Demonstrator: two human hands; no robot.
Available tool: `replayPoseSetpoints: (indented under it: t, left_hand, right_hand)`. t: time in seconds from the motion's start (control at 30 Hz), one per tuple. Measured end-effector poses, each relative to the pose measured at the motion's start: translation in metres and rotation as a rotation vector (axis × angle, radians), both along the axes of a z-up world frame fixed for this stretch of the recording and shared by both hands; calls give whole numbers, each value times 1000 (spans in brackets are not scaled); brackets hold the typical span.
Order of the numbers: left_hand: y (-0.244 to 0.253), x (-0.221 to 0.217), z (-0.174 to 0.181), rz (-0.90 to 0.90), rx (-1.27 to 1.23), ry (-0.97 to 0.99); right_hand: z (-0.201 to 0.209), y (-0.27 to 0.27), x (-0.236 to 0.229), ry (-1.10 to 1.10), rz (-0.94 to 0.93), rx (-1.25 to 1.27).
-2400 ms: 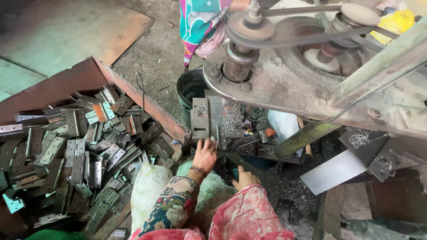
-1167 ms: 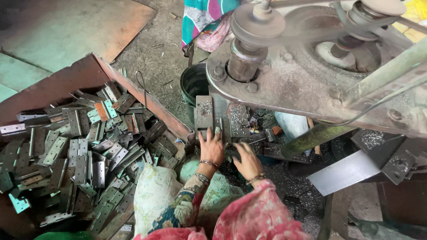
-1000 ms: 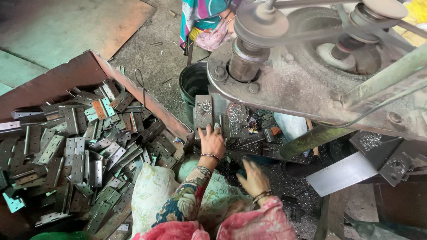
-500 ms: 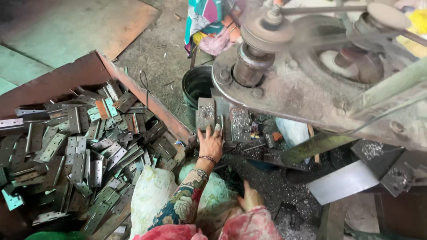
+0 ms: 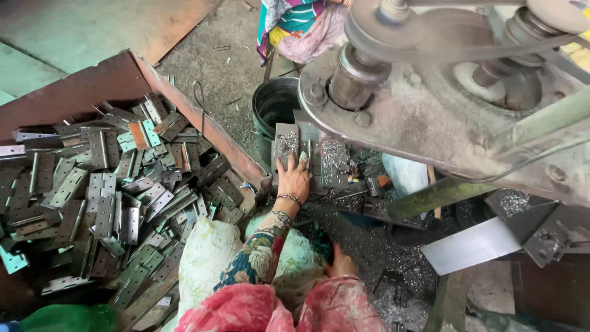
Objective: The person repeatedly picks metal hinge pieces from a bin, places them into a press machine, and operates the lever to process them. The person then removes the processed pieces and returns them to the bin.
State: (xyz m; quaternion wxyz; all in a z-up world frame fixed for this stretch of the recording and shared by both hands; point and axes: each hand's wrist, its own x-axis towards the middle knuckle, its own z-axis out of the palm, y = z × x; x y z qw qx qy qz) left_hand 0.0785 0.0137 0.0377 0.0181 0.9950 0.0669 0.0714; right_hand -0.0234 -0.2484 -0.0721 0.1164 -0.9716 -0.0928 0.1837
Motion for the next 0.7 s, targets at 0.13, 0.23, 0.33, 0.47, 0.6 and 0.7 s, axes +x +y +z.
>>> replayPoseSetpoints:
  t: [0.13, 0.23, 0.33, 0.47, 0.6, 0.7]
  left_hand:
    - [5, 16, -2, 10, 4, 123]
    - [8, 33, -6, 55, -5, 27]
    - [12, 47, -8, 57, -11, 33]
    - [8, 41, -16, 55, 6, 0]
    - [4, 27, -9, 57, 24, -169]
    - [4, 11, -5, 15, 45, 38]
  right_hand:
    - [27, -3, 33, 31, 19, -27]
    - [34, -2, 35, -5, 52, -51]
    - [24, 1, 29, -7, 28, -30]
    - [-9, -5, 18, -48, -37, 17]
    - [-30, -8, 25, -61, -30, 22]
    - [-36, -5, 13, -138, -17, 13]
